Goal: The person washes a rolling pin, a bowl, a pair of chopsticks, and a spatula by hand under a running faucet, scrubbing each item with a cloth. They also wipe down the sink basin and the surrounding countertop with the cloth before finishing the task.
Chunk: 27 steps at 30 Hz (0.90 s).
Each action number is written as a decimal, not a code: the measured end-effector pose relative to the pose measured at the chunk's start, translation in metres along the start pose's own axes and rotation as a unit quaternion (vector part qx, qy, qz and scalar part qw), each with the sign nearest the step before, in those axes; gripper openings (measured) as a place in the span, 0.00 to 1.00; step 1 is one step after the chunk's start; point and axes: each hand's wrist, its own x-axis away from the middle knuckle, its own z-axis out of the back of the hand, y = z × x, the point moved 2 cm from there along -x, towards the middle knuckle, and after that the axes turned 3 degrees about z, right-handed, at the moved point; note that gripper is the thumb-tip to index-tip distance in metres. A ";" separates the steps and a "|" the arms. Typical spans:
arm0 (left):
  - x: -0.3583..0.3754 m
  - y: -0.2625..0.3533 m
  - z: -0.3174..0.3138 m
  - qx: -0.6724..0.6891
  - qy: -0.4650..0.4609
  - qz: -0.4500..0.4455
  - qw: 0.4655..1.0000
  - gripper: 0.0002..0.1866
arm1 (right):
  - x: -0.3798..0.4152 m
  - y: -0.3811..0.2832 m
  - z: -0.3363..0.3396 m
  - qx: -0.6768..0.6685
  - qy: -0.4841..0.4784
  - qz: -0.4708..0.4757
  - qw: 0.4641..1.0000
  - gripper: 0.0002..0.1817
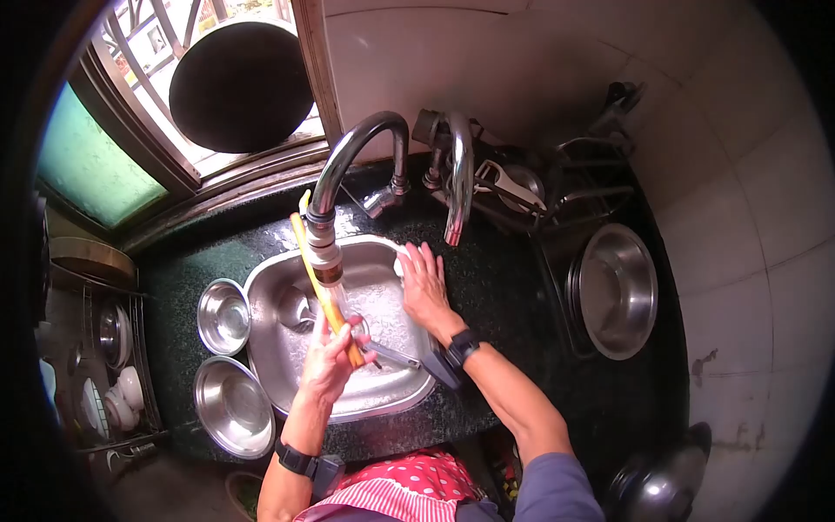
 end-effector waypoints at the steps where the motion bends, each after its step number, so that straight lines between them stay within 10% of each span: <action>1: -0.005 0.004 -0.003 0.000 -0.008 -0.027 1.000 0.33 | 0.021 -0.006 0.009 0.004 -0.023 0.000 1.000 0.27; 9: -0.027 -0.001 0.011 0.008 -0.047 -0.092 0.995 0.30 | 0.200 -0.047 0.068 0.010 -0.116 -0.085 0.990 0.30; 12: -0.015 -0.009 0.028 0.006 -0.012 -0.027 1.000 0.31 | 0.186 -0.054 0.083 0.108 -0.084 -0.108 0.985 0.29; 15: 0.005 -0.012 0.039 -0.032 -0.021 -0.018 0.999 0.30 | 0.127 -0.070 0.076 -0.064 0.007 -0.090 0.994 0.27; 20: 0.045 -0.018 0.062 -0.149 0.022 0.010 0.989 0.29 | 0.022 -0.118 0.021 -0.478 -0.104 -0.378 0.786 0.22; 27: 0.049 -0.030 0.111 -0.341 0.132 -0.080 0.927 0.18 | -0.011 -0.109 -0.017 -0.576 -0.091 -0.372 0.723 0.09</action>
